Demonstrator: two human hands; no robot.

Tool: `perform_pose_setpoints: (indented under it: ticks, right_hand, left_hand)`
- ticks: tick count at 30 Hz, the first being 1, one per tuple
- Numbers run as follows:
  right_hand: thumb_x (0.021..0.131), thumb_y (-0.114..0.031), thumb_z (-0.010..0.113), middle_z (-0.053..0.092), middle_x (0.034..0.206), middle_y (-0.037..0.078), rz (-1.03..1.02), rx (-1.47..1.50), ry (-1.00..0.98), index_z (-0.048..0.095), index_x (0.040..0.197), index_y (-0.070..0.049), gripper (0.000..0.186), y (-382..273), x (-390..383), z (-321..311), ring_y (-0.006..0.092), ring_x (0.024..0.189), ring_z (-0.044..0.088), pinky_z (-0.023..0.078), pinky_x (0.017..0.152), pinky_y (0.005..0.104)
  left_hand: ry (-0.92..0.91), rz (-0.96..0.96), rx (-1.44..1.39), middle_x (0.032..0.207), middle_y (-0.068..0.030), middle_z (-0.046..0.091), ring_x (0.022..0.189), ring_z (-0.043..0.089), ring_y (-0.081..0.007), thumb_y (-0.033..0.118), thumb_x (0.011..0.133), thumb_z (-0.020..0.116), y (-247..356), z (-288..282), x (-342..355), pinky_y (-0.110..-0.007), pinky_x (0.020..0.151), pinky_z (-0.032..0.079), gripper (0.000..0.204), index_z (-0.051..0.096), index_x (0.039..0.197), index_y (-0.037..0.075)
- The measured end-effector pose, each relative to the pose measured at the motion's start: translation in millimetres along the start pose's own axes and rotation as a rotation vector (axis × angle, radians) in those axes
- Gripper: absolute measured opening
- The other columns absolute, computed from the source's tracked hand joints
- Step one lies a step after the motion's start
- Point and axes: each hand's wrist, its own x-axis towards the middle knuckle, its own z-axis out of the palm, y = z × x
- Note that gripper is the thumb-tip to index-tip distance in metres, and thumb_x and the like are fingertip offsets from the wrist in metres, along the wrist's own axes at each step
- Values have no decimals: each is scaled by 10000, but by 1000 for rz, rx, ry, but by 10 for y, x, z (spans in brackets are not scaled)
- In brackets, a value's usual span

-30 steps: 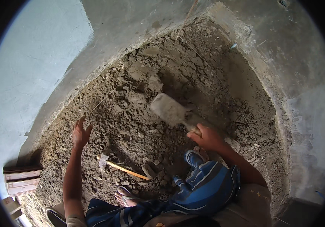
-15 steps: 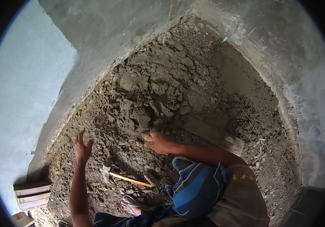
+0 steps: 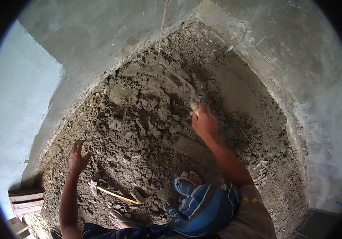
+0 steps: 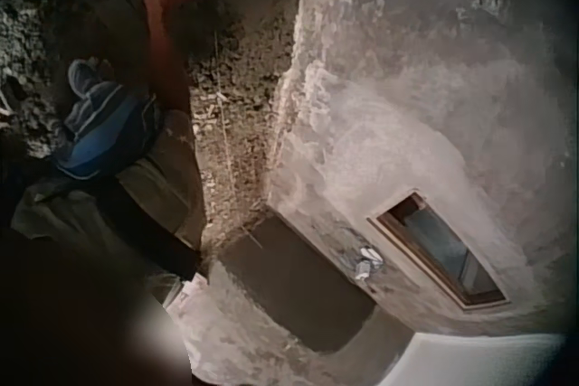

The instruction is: Preparing the floor with mortar and organizing ceramic tiles for installation.

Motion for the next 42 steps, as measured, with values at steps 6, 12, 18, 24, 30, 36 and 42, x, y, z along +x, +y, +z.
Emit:
perform_pose_setpoints:
  ticks: [6,12,18,24,30,36,42]
  right_hand:
    - [956,-373,598,651,944,226,3,372,-308,550,1112,-44,367,-28,-546,-141,412,741,660,524,631,547]
    - [991,-489,512,681,789,204,-134,99,-749,550,1034,-38,454,433,301,214,437,707,664,525,631,548]
    - [1030,-511,425,660,768,214,46,87,-752,542,984,8,534,959,1029,348,386,619,641,510,638,532]
    - [1030,-589,352,568,673,97,765,792,-934,520,883,-22,609,686,713,227,204,510,570,494,495,397]
    - [1026,-601,358,540,669,50,656,694,-984,503,886,-39,597,573,197,-234,166,502,538,473,454,364]
    - [1041,-589,332,428,590,11,714,892,-1023,449,797,-84,573,443,1206,303,137,467,454,443,467,352]
    - [1052,-564,298,478,604,11,351,580,-1236,517,921,-13,607,-357,843,316,141,470,496,537,469,308]
  left_hand:
    - [-88,126,-36,1471,-179,453,1309,494,-394,226,808,776,404,-5,286,-479,1018,493,653,487,1381,103]
    - [-170,147,-19,1464,-176,464,1305,507,-379,244,821,768,778,76,686,-477,1018,498,633,496,1376,108]
    - [-174,177,-16,1449,-160,490,1266,547,-348,258,842,757,950,-96,726,-470,993,528,611,504,1380,115]
    - [-148,161,-19,1418,-152,523,1249,560,-329,252,841,760,945,-70,427,-439,931,566,588,524,1361,106]
    - [-327,226,-191,1323,-164,602,1175,615,-347,267,839,778,1143,-309,-407,-445,968,546,618,519,1369,84]
    - [-947,287,-290,1285,-173,633,1107,654,-378,516,885,685,1552,-1299,-1553,-446,955,542,664,540,1377,94]
    - [-490,80,-564,1305,-215,598,1175,576,-427,222,831,755,1627,-1682,-1977,-475,979,490,691,465,1439,66]
